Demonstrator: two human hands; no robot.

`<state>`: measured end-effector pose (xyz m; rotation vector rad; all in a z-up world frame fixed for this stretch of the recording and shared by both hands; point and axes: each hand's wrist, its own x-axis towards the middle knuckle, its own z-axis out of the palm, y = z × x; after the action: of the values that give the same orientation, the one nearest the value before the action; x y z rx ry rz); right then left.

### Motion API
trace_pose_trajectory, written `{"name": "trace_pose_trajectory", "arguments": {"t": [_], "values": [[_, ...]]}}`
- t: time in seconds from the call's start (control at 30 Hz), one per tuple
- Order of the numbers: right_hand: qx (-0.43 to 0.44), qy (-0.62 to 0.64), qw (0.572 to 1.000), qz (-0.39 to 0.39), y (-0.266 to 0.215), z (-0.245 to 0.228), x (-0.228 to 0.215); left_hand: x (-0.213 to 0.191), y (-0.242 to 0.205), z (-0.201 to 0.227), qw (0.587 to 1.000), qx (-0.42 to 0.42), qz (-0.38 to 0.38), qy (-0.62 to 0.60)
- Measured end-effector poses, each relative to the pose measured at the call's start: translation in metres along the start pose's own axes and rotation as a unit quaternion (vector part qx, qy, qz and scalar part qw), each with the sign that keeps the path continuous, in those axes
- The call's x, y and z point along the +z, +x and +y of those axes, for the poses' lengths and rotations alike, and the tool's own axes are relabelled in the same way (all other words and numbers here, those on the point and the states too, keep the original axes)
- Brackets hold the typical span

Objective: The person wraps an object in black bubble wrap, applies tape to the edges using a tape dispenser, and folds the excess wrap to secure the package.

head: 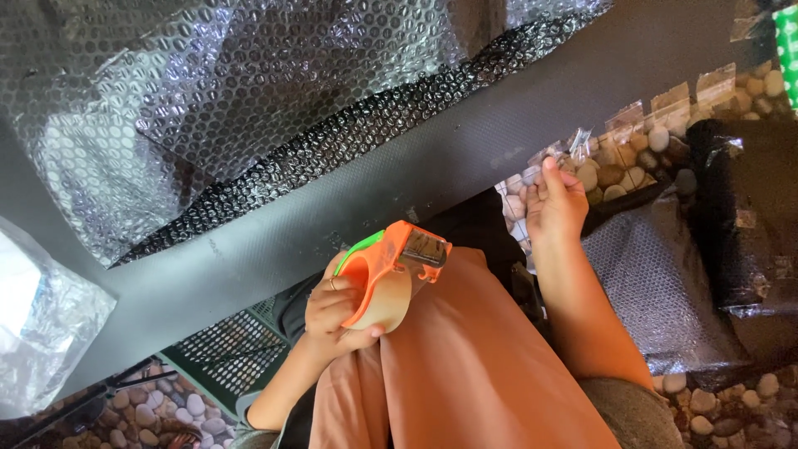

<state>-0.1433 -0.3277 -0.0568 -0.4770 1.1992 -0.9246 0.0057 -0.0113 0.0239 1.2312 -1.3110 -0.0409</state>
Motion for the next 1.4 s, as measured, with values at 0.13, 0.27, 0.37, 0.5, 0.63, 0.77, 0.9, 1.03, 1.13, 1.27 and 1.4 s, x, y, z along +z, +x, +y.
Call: {"name": "trace_pose_trajectory", "arguments": {"t": [0.13,0.27,0.37,0.5,0.63,0.77,0.9,1.03,1.13,1.27,1.4], "values": [[0.069,-0.073,0.995,0.000,-0.026,-0.020,0.015,0.002,-0.003,-0.004,1.000,-0.013,0.012,0.000],[0.187,-0.186,0.962,-0.077,-0.076,-0.026,0.018,0.001,-0.005,-0.005,0.999,-0.037,0.021,-0.007],[0.174,-0.348,0.842,-0.373,-0.040,0.046,-0.056,0.000,-0.005,-0.011,0.997,-0.061,0.036,-0.021],[-0.033,-0.434,0.774,-0.459,-0.071,-0.021,-0.018,0.002,-0.015,-0.015,0.996,-0.088,0.029,-0.002],[-0.375,-0.407,0.710,-0.435,-0.097,-0.066,0.032,0.002,-0.008,-0.011,0.994,-0.101,-0.012,0.034],[-0.507,-0.415,0.595,-0.465,-0.134,-0.081,0.083,0.002,-0.006,-0.004,0.992,-0.071,-0.023,0.099],[-0.534,-0.399,0.576,-0.474,-0.143,-0.059,0.102,0.002,-0.001,0.004,0.990,-0.047,-0.009,0.135],[-0.516,-0.375,0.594,-0.490,-0.151,-0.051,0.106,0.000,-0.001,0.003,0.985,-0.034,-0.009,0.168],[-0.516,-0.370,0.601,-0.485,-0.156,-0.042,0.101,-0.002,0.004,0.003,0.984,-0.032,-0.012,0.172],[-0.584,-0.397,0.560,-0.434,-0.169,-0.032,0.091,-0.001,-0.008,-0.005,0.990,-0.063,0.009,0.126],[-0.531,-0.422,0.587,-0.442,-0.173,-0.036,0.082,-0.002,-0.021,-0.008,0.988,-0.123,0.012,0.091]]}}
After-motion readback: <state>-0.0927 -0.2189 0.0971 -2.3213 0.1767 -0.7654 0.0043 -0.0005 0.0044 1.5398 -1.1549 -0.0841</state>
